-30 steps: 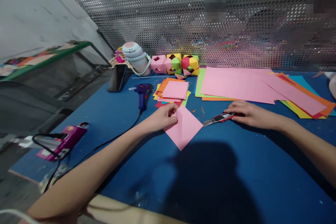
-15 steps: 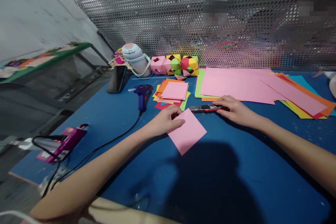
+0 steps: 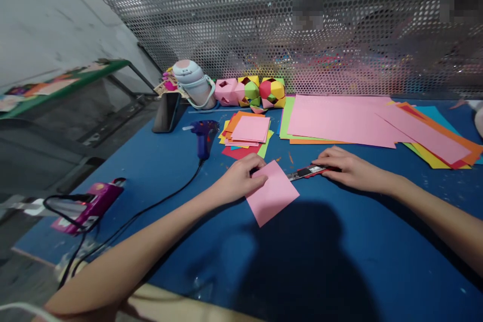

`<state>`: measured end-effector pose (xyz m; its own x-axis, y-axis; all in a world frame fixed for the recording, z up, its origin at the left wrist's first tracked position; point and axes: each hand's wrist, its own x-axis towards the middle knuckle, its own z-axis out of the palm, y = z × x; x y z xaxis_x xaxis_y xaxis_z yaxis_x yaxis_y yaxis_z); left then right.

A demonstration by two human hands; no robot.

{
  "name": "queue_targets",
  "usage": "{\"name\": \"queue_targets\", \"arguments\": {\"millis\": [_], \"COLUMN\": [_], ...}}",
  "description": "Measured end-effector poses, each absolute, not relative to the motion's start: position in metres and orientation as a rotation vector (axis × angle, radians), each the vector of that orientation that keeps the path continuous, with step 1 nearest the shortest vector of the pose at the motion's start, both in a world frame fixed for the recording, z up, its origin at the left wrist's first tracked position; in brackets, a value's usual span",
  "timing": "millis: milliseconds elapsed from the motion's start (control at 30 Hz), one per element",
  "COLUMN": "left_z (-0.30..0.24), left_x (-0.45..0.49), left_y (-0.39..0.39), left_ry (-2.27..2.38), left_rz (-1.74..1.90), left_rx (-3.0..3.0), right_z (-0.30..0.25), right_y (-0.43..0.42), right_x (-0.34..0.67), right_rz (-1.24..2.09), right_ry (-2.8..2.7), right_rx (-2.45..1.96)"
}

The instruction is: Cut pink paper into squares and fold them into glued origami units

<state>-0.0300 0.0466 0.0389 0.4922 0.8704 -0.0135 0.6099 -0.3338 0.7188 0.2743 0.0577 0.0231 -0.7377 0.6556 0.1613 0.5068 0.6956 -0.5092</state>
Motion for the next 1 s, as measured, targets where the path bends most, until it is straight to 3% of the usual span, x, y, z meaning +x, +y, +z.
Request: {"name": "queue_targets", "arguments": {"millis": [367,633,1000], "left_z": [0.023,0.030,0.006], "left_x": [-0.033,-0.026,-0.022], "left_y": [0.039,0.012,0.008], "left_ry": [1.273,0.630,0.642], "left_rz": [0.555,0.485,0.411], "left_rx": [2.396,2.843,2.878], "right_z": [0.026,0.028,0.028], "right_y": [0.027,0.018,0.011], "right_x": [0.300,0.302,0.303], "right_rz": [0.711,0.714,0.745], "right_ry": [-2.550,-2.502,-2.478], "right_rx": [-1.033,-1.076,-1.108]}}
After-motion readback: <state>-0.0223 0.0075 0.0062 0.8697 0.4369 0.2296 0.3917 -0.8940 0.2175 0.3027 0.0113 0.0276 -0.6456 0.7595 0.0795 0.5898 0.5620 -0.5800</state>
